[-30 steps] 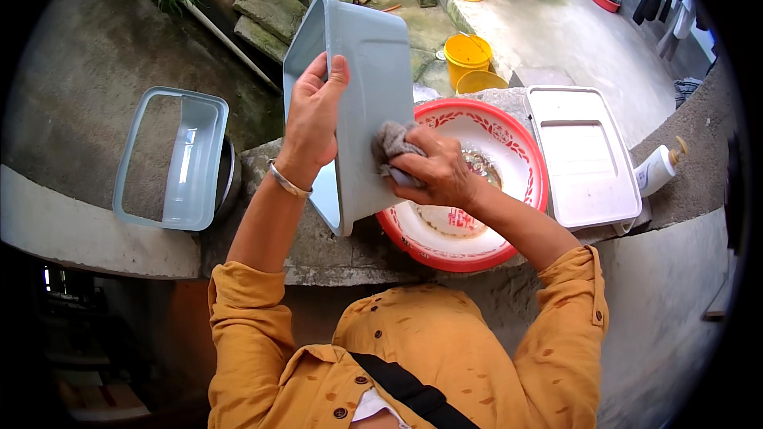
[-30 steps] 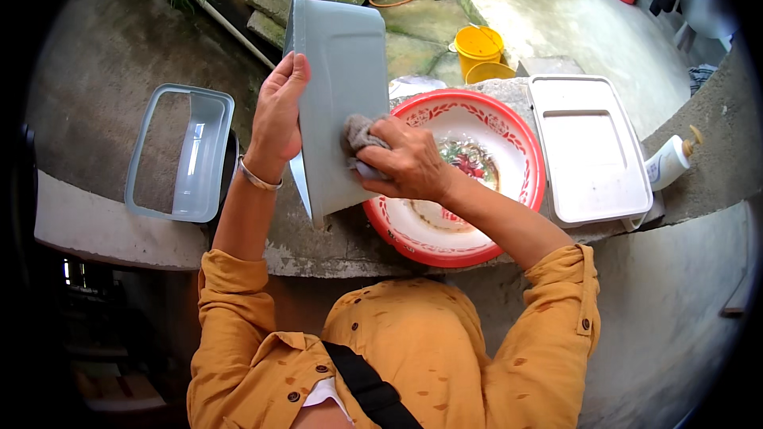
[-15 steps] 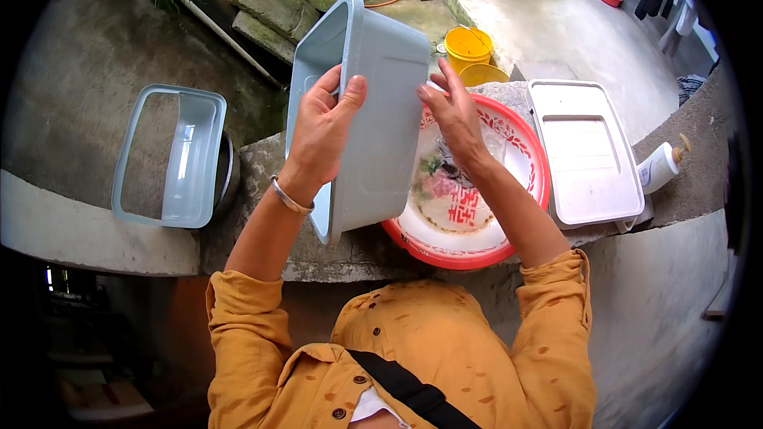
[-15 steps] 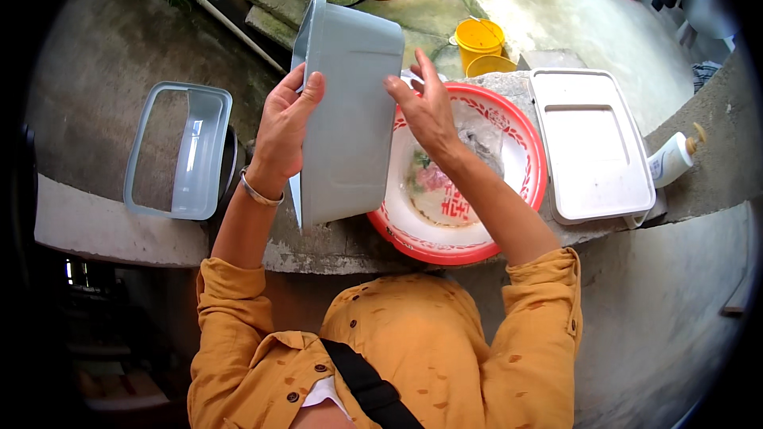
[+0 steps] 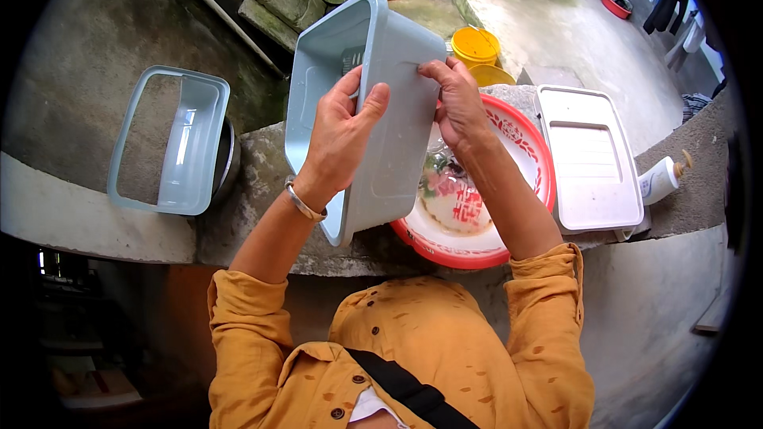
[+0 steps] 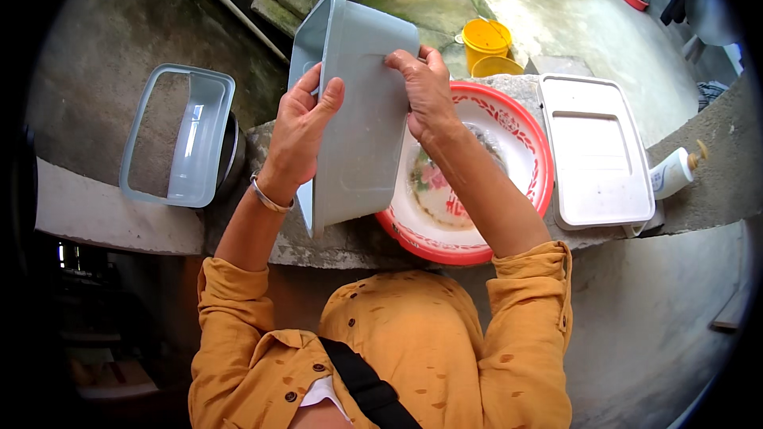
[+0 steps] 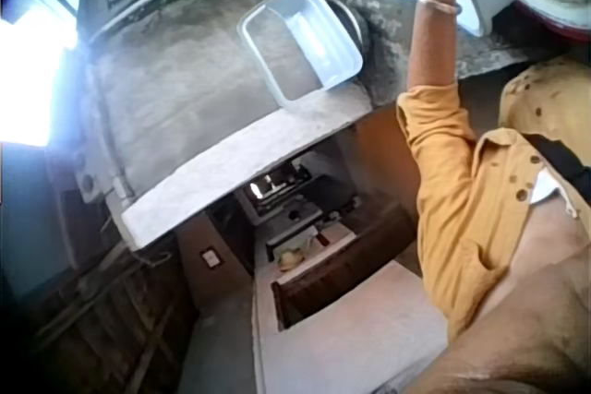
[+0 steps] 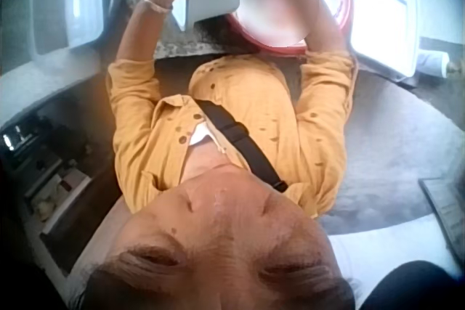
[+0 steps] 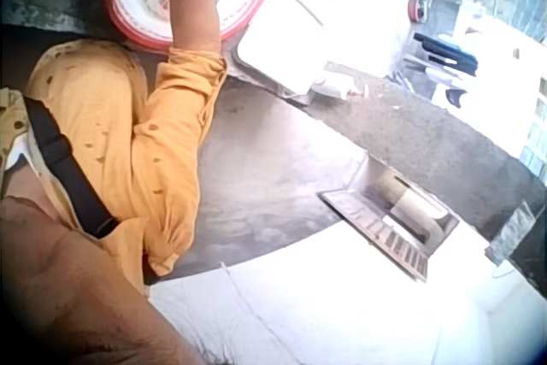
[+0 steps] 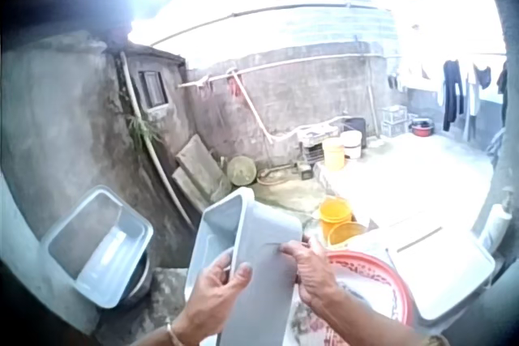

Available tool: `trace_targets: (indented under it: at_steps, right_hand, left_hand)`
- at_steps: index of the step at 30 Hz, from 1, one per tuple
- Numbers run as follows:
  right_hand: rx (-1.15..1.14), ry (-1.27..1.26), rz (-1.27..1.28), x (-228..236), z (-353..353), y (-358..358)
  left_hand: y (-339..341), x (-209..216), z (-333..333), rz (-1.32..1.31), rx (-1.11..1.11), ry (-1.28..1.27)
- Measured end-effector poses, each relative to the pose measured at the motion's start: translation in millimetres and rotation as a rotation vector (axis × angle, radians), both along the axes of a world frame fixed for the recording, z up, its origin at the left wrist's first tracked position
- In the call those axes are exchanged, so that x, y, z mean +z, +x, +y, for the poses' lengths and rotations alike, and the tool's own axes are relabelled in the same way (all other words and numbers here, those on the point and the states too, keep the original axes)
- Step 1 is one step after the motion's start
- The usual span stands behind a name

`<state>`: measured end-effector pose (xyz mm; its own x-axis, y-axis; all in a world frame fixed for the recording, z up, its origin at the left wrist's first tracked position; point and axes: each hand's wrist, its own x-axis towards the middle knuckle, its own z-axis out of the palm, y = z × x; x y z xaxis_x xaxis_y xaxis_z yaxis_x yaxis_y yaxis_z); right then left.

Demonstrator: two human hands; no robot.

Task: The person scrubs a light blue plastic dish rack with a grey cloth, dipping the cloth into a red basin of soapy water. They clean the interior grid, sides, and exterior of the rack, turning it over to reach all surfaces. The person then places the cleaned rack into a larger grey tub and briefly wipes a white lid.

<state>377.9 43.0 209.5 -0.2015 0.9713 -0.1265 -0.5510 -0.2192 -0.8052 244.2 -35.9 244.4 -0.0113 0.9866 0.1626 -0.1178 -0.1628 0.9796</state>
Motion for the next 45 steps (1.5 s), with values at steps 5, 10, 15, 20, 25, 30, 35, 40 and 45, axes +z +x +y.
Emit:
trace_targets:
  at_steps: [5,10,15,20,25,30,35,40,45]
  right_hand:
    - [0.038,0.034,0.007,-3,3,5]
    - [0.011,0.076,-0.019,-11,6,2]
    - [0.059,0.068,-0.032,-9,4,4]
    - [0.086,0.045,-0.079,-6,1,7]
    - [0.118,0.039,-0.081,-8,1,11]
    - [0.062,0.122,-0.105,-13,0,5]
    - [0.099,0.121,-0.102,-8,0,8]
    - [0.117,0.234,-0.201,-11,-2,10]
    - [0.123,0.251,-0.221,-7,-9,9]
  left_hand:
    - [-2,-1,0,0.015,0.009,0.002]
    - [-1,-1,-1,0.004,-0.004,0.000]
    - [-2,-1,-2,-0.017,-0.013,-0.017]
    - [-2,-1,-6,-0.005,0.006,-0.009]
    - [-3,-3,-9,0.008,0.005,-0.004]
    - [-2,-2,-12,-0.002,0.008,-0.019]
    - [-4,-4,-14,-0.009,0.007,-0.017]
    - [-5,-4,-15,-0.004,0.014,0.003]
    - [-5,-3,-17,-0.015,0.016,-0.006]
